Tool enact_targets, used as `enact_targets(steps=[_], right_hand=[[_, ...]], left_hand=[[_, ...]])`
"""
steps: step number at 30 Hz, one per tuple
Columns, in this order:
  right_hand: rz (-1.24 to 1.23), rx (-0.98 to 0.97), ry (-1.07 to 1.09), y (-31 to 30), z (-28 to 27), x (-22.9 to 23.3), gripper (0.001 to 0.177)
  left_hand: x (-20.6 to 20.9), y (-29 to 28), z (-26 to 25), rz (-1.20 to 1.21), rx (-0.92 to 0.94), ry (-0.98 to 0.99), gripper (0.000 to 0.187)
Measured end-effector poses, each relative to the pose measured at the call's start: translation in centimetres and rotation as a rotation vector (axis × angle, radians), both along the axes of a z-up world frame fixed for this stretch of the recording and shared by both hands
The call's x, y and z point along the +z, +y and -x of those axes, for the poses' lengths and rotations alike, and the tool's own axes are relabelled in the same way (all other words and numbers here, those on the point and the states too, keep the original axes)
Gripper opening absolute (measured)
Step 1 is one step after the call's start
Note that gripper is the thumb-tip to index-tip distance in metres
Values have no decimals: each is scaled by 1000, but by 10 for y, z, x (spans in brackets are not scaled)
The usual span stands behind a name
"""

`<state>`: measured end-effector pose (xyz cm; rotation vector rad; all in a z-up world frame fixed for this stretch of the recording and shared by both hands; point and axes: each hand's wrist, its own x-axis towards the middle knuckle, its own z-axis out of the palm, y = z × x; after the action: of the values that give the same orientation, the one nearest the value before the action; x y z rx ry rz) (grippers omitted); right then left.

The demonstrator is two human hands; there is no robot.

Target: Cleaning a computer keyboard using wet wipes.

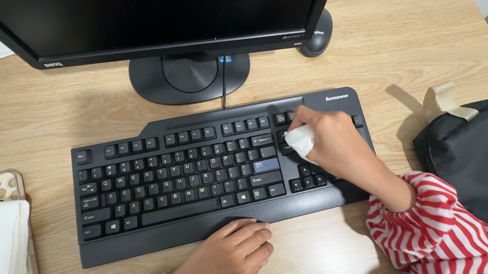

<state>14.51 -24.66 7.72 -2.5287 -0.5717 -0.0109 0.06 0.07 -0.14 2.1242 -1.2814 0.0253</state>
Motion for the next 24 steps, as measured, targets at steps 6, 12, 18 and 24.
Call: enact_targets(steps=[6, 12, 18, 24], right_hand=[[71, -18, 51, -2, 4, -1, 20], [43, 1, -11, 0, 9, 3, 21], [50, -25, -9, 0, 9, 5, 21], [52, 9, 24, 0, 9, 0, 18]], left_hand=[[-2, -1, 2, 4, 16, -1, 17], [3, -1, 0, 20, 16, 3, 17], [3, 0, 0, 32, 11, -32, 16], [4, 0, -1, 23, 7, -36, 17]])
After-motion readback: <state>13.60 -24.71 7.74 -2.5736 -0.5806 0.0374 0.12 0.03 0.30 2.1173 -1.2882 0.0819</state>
